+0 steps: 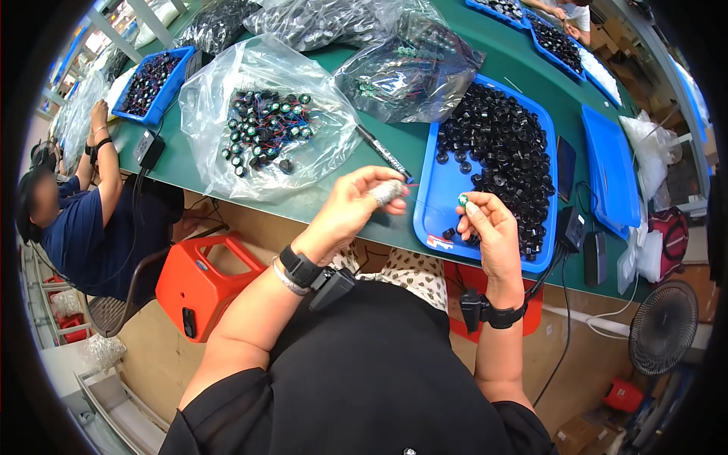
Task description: The person sits at a green workbench and repeatedly picks up small cylindrical components and black plastic casings. They insert the cylindrical items into the casings by hand and place the assembled units into a blue tray. The process is repetitive, involving picking, inserting, and placing items one at a time.
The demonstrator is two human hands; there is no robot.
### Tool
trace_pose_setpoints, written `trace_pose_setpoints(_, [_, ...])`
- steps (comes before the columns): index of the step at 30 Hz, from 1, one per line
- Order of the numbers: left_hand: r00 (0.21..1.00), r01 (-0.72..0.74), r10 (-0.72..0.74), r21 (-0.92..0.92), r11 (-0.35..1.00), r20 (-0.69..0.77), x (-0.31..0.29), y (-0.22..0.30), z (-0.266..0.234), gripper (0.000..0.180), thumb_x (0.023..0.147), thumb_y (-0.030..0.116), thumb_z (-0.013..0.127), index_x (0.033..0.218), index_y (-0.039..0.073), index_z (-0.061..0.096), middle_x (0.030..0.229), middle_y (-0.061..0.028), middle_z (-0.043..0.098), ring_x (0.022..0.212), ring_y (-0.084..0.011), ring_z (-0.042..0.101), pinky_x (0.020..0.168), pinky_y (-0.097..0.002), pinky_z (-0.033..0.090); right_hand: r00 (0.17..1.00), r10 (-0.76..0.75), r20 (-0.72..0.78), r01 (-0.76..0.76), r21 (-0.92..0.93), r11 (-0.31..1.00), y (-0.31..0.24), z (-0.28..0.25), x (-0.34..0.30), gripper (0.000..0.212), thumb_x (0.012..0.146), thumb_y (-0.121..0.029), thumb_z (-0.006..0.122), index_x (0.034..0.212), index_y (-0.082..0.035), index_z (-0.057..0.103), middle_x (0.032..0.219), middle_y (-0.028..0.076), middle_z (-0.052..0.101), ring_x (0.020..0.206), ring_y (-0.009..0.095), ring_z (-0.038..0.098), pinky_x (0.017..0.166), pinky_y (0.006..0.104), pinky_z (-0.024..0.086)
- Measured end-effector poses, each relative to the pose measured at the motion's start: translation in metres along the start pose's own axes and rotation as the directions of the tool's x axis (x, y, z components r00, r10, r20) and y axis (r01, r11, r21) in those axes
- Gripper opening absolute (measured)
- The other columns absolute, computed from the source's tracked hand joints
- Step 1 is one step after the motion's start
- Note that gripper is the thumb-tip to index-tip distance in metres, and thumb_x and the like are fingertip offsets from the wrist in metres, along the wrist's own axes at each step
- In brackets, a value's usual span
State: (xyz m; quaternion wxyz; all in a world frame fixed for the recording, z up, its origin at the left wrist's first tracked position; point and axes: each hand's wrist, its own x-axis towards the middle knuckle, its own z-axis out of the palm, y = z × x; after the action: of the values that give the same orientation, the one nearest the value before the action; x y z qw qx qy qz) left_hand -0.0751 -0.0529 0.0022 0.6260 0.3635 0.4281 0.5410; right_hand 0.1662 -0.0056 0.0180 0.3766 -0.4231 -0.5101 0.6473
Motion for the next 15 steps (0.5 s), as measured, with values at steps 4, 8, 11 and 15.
trace_pose_setpoints(4, [0.962,-0.051,0.12,0.271,0.961,-0.244,-0.009,-0.013,-0.014,0.018,0.093,0.008,0.057,0.108,-0.001,0.06,0.091,-0.0049,0.064,0.077,-0.0089,0.059,0.071,-0.0245,0.051,0.999,-0.025,-0.037,0.025,-0.007,1.0,0.01,0.005,-0.001,0.016,0.093,-0.008,0.057,0.106,0.001,0.06,0.091,0.009,0.064,0.068,0.008,0.057,0.059,0.0208,0.046])
trace_pose_setpoints(8, [0.932,-0.101,0.241,0.444,0.89,-0.27,-0.009,-0.04,-0.017,0.015,0.091,0.005,0.059,0.105,0.001,0.061,0.08,-0.004,0.065,0.067,-0.0101,0.056,0.062,-0.0249,0.048,0.999,-0.019,-0.043,0.02,0.024,1.0,0.009,0.013,-0.001,0.016,0.094,-0.008,0.055,0.107,0.0,0.057,0.093,0.009,0.064,0.072,0.008,0.057,0.063,0.0205,0.046])
trace_pose_setpoints(11, [0.936,-0.208,0.35,0.854,0.477,0.032,-0.012,-0.028,-0.017,0.017,0.086,0.008,0.064,0.102,0.002,0.065,0.104,-0.0113,0.065,0.09,-0.0255,0.056,0.081,-0.037,0.044,0.998,-0.048,0.032,0.047,0.041,0.998,-0.001,0.018,0.013,0.02,0.095,-0.008,0.053,0.113,-0.001,0.054,0.092,0.007,0.064,0.076,0.008,0.057,0.066,0.0215,0.046])
trace_pose_setpoints(15, [0.855,-0.248,0.499,0.957,0.154,0.141,0.0,-0.03,-0.027,0.022,0.087,0.011,0.063,0.108,0.003,0.066,0.115,-0.0095,0.062,0.102,-0.0289,0.053,0.092,-0.0396,0.04,0.975,-0.172,0.14,0.212,-0.367,0.906,-0.019,0.059,0.056,0.028,0.089,-0.013,0.06,0.112,0.002,0.056,0.087,0.006,0.062,0.075,0.013,0.059,0.067,0.0266,0.048])
